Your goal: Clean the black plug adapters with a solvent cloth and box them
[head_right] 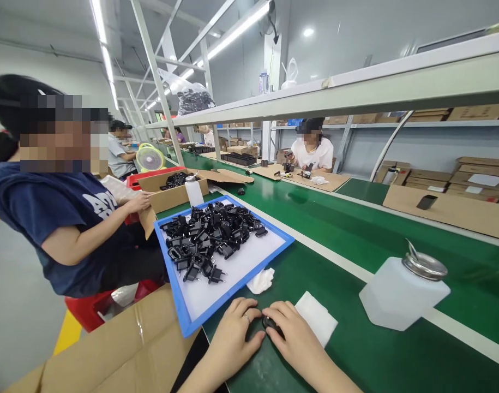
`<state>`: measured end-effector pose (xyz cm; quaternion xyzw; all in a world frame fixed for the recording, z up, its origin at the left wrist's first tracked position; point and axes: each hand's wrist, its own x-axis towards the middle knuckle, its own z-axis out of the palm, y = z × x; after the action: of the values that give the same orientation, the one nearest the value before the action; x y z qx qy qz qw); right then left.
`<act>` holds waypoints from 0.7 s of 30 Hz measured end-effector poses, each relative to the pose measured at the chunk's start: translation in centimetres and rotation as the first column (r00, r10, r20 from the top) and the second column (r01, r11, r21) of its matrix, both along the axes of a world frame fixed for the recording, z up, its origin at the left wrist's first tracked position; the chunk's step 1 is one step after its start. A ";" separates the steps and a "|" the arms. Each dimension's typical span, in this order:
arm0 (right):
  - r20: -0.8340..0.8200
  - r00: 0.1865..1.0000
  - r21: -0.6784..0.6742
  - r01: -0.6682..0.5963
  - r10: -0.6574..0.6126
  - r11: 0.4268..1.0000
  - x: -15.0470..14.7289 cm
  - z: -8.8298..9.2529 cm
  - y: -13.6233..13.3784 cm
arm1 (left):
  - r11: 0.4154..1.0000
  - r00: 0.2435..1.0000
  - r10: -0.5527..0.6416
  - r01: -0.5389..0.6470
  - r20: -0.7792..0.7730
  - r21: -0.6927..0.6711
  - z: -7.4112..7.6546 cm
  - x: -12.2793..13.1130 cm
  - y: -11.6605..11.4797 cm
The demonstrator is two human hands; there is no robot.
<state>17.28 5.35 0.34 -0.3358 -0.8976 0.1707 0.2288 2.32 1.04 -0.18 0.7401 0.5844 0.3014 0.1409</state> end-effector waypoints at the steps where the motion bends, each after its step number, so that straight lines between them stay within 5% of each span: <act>1: 0.000 1.000 0.012 -0.003 0.003 1.000 0.0 -0.1 0.0 | 1.000 1.000 0.002 -0.002 0.006 0.003 0.0 0.0 0.0; 9: -0.048 0.997 0.242 0.074 -0.065 0.967 0.3 0.1 -0.2 | 0.999 0.999 -0.002 0.000 0.043 0.042 -0.1 -0.1 -0.1; 21: 0.036 0.996 0.225 0.073 -0.084 0.972 0.0 0.0 -0.5 | 0.999 1.000 -0.029 0.028 0.012 0.036 0.0 -0.2 -0.1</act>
<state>17.27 4.86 0.37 -0.3471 -0.9021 0.0520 0.2511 2.10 0.96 -0.14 0.7489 0.5675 0.3144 0.1353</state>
